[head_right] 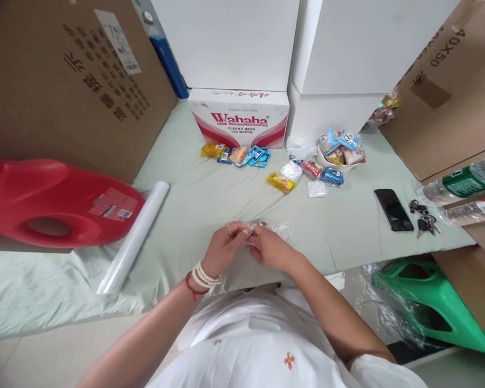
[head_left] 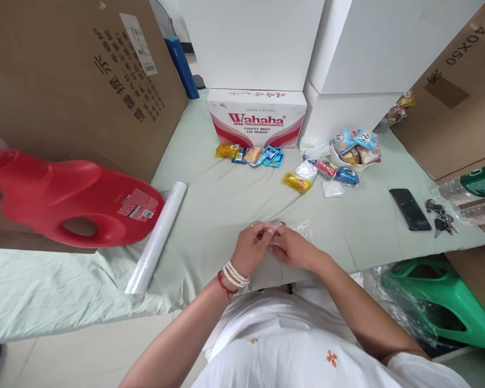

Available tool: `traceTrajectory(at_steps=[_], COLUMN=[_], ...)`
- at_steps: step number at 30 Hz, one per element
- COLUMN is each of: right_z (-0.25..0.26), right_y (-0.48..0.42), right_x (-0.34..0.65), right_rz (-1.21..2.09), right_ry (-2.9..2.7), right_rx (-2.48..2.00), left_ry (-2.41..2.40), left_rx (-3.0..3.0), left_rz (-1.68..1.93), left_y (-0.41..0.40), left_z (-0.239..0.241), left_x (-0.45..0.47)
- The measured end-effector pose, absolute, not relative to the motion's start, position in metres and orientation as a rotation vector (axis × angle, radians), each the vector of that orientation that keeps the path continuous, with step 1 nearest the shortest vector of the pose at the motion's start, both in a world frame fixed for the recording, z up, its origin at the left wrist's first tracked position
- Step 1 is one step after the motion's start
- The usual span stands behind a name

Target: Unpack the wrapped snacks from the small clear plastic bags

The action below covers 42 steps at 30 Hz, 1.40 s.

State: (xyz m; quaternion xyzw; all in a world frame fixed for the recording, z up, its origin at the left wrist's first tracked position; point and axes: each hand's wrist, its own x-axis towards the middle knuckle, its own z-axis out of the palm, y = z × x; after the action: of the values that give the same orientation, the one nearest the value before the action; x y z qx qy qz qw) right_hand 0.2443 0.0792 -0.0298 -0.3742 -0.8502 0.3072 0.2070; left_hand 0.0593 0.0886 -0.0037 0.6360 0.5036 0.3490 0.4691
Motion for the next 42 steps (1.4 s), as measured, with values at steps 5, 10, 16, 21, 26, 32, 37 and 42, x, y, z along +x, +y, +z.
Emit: traceTrajectory(at_steps=[5,10,16,21,26,32,37,42], right_z=[-0.015,-0.008,-0.042,-0.034,0.001,-0.004,-0.026,-0.034], right_y=[0.053,0.043,0.057,0.069,0.089,0.120,0.121,0.110], right_x=[0.265,0.290,0.295,0.307,0.297,0.236,0.221,0.225], right_rz=[0.996,1.207,0.355,0.553,1.044,0.810,0.766,0.833], right_ry=[-2.387,-2.192,-1.865,-1.908,-1.648,-1.891,-2.061,-1.990], right_rx=[-1.064,-1.125,-1.805,-1.830,-1.780,-1.771,-1.694,-1.475], left_ry=[1.130,1.284,1.372,1.414,1.474,1.421,1.377,1.741], left_rx=[1.893,2.225,2.399,2.385,2.398,2.357,1.974,1.823], left_rz=[0.798,0.591,0.369,0.358,0.471,0.537,0.917,0.866], left_y=[0.078,0.072,0.069,0.072,0.074,0.075,0.085,0.099], left_z=[-0.016,-0.029,-0.026,-0.025,-0.028,-0.034,-0.048,-0.053], left_x=[0.078,0.078,0.087,0.084,0.082,0.083,0.059,0.058])
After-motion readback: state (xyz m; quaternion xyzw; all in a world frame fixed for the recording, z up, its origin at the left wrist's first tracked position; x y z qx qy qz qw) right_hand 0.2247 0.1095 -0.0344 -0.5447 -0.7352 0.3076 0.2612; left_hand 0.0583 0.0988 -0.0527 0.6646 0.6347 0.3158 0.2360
